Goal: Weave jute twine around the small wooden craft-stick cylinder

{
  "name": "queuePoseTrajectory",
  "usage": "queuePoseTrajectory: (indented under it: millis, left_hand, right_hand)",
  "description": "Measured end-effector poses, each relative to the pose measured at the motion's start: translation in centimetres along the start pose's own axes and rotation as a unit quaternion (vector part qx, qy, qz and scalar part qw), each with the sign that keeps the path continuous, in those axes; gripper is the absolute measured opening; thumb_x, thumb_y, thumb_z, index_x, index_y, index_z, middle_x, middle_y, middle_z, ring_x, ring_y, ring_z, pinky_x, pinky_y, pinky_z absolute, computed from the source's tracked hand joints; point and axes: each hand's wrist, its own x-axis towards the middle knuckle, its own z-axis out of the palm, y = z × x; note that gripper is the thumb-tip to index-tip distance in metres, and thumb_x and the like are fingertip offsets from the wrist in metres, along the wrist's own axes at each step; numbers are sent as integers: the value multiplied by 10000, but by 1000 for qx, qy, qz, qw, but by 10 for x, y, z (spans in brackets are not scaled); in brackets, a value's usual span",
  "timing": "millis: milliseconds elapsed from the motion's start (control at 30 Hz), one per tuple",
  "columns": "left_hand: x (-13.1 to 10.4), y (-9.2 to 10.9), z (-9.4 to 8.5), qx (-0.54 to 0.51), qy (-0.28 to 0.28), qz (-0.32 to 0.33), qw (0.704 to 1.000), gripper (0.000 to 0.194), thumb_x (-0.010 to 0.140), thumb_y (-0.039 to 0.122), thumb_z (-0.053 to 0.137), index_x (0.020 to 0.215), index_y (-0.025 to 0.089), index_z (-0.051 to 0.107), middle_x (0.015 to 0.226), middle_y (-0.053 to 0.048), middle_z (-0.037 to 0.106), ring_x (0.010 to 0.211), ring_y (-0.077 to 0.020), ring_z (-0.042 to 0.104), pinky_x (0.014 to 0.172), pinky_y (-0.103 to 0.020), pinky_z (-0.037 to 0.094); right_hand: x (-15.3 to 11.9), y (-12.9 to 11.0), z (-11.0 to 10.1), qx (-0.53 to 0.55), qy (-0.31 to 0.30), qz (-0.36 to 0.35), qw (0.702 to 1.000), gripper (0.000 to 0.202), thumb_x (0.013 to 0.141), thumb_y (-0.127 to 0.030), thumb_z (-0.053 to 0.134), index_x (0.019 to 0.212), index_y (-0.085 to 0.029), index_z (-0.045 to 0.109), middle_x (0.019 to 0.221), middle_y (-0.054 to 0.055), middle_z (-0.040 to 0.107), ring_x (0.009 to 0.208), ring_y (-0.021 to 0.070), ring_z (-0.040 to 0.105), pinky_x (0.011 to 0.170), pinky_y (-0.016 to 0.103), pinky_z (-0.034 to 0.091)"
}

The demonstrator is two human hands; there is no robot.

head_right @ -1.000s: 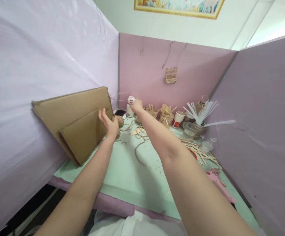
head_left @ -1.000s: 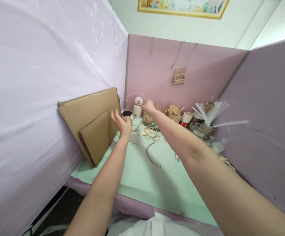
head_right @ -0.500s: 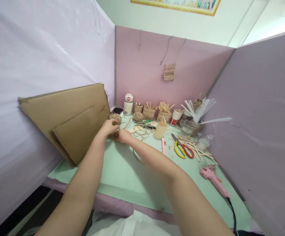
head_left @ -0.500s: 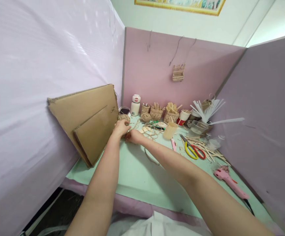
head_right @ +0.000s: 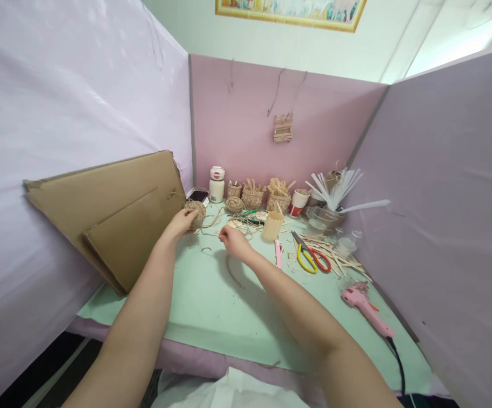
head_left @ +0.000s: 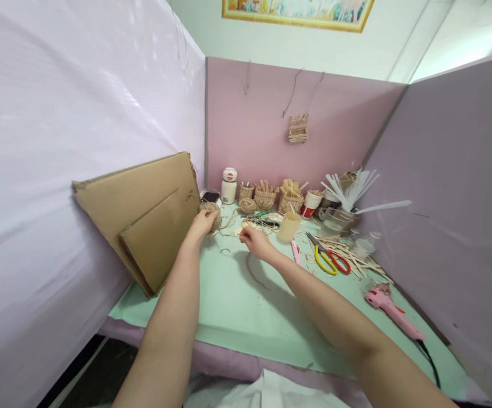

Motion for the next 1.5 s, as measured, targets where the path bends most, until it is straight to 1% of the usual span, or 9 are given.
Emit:
queuePoseTrajectory:
  millis: [133, 267, 500, 833, 933, 1167, 1267, 1400, 1500]
  left_hand:
    - [-4, 12, 3, -293, -70, -117, 946, 338, 833, 406, 462, 1000, 129, 562, 864, -121, 657, 702, -188, 638, 531, -255, 490]
    - [-8, 17, 3, -428, -136, -171, 877, 285, 832, 381, 485, 938, 132, 576, 771, -100, 640, 676, -197, 645, 418, -214, 451]
    - [-14, 20, 6, -512, -197, -181, 816, 226, 810, 341, 540, 922, 149, 580, 845, -107, 627, 872, -231, 634, 471, -193, 517]
    - [-10, 17, 9, -536, -208, -212, 791, 197, 826, 259, 524, 972, 128, 547, 946, -144, 607, 946, -221, 617, 514, -160, 552]
    - [-9, 17, 8, -536, -211, -208, 791, 178, 824, 228, 523, 970, 130, 551, 929, -135, 609, 942, -219, 618, 515, -157, 555]
    - [-9, 19, 9, -542, -143, -178, 809, 223, 801, 190, 549, 1019, 144, 552, 852, -87, 608, 823, -173, 638, 458, -123, 520]
    - [-9, 20, 10, -538, -134, -175, 814, 212, 798, 166, 539, 1009, 142, 553, 833, -77, 599, 809, -168, 637, 447, -124, 511]
    - [-8, 20, 9, -537, -133, -182, 813, 167, 819, 220, 515, 969, 158, 555, 807, -69, 591, 821, -176, 630, 432, -128, 502]
    - [-8, 18, 7, -527, -157, -190, 814, 224, 818, 317, 517, 972, 159, 558, 795, -79, 597, 768, -167, 628, 401, -133, 481]
  right_hand:
    - [-41, 23, -49, 177, -4, 40, 983, 120, 787, -277, 512, 740, -170, 537, 666, -16, 528, 615, 106, 449, 599, 229, 351]
    - [-74, 47, -81, 437, -29, 67, 896, 190, 749, -348, 624, 753, -177, 542, 768, -1, 551, 600, 79, 455, 579, 220, 380]
    - [-89, 76, -109, 641, 110, 36, 759, 116, 744, -238, 645, 770, -195, 540, 795, -30, 529, 622, 53, 482, 569, 196, 428]
    - [-94, 92, -132, 732, 244, -13, 636, 123, 829, -214, 545, 717, -214, 494, 709, -51, 499, 565, 47, 455, 537, 184, 438]
    - [-95, 95, -134, 743, 256, -20, 618, 122, 836, -202, 534, 719, -211, 498, 711, -48, 499, 568, 46, 457, 539, 185, 441]
    - [-94, 97, -132, 722, 269, -22, 637, 138, 841, -208, 532, 708, -213, 494, 694, -47, 486, 557, 54, 448, 528, 194, 435]
    - [-95, 100, -133, 734, 266, -27, 624, 134, 839, -207, 537, 711, -211, 495, 689, -48, 487, 559, 52, 455, 529, 193, 434]
    - [-97, 104, -136, 750, 283, -36, 596, 138, 845, -201, 529, 712, -205, 495, 672, -54, 486, 550, 44, 459, 530, 185, 432]
    - [-98, 107, -140, 740, 308, -28, 597, 153, 855, -209, 515, 703, -207, 497, 655, -57, 484, 531, 46, 454, 519, 189, 429]
